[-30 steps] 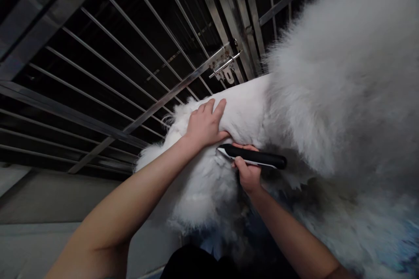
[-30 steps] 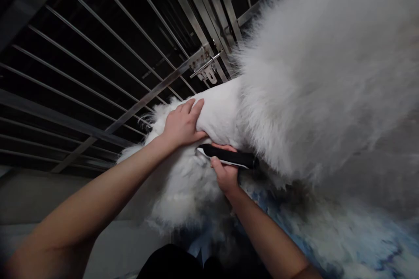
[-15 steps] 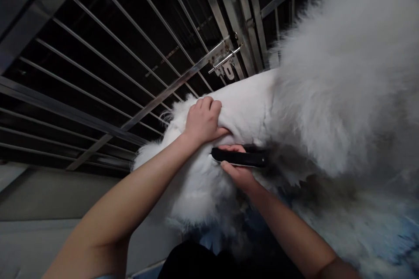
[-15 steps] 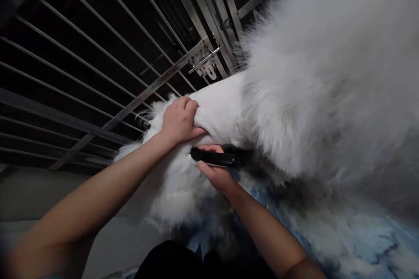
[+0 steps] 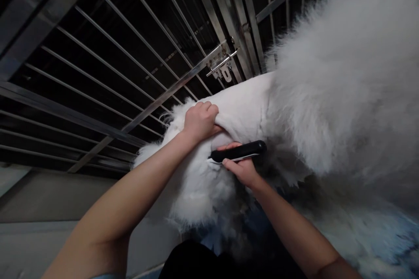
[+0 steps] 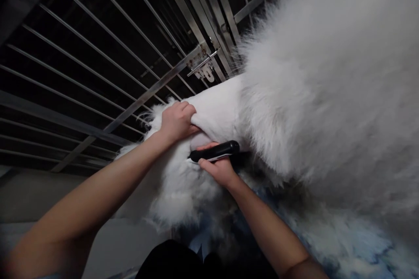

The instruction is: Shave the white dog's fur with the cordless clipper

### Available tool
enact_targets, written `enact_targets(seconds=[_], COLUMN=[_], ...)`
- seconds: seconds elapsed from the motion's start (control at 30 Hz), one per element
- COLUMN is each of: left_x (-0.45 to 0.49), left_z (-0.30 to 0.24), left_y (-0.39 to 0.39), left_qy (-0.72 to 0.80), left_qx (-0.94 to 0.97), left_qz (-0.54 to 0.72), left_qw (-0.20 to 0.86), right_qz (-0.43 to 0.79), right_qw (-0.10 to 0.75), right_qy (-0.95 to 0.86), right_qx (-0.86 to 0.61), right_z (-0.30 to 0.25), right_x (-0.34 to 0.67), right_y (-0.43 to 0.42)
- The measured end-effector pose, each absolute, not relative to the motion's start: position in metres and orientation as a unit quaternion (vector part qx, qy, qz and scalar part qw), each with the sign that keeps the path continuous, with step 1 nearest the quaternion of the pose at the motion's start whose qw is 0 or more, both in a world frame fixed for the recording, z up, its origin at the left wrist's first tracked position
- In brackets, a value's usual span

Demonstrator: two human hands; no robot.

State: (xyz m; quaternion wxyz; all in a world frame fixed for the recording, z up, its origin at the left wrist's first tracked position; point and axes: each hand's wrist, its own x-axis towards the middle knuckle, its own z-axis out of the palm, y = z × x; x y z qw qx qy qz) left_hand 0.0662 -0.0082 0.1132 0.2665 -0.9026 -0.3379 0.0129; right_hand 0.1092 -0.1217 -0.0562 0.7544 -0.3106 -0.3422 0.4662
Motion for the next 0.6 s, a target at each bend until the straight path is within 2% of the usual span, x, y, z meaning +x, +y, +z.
enact_targets(seconds=[0.13, 0.3, 0.5, 0.6], left_x=[0.068, 0.070, 0.071, 0.071], left_z=[0.114, 0.114, 0.114, 0.113], left_y=[-0.008, -0.010, -0.007, -0.006], left_qy=[-0.336, -0.336, -0.334, -0.329], left_qx=[-0.904, -0.903, -0.905, -0.905], left_qz=[0.006, 0.017, 0.000, -0.001], left_qw=[0.265, 0.267, 0.263, 0.269], right_qz=[0.408, 0.465, 0.399, 0.461], right_qw=[0.805, 0.747, 0.796, 0.744], right_qy=[-0.250, -0.347, -0.304, -0.370], right_qx=[-0.351, -0.324, -0.340, -0.311], right_z=[-0.058, -0.057, -0.055, -0.056], right_x=[0.099, 0.101, 0.109, 0.110], right_y=[-0.122, -0.121, -0.121, -0.119])
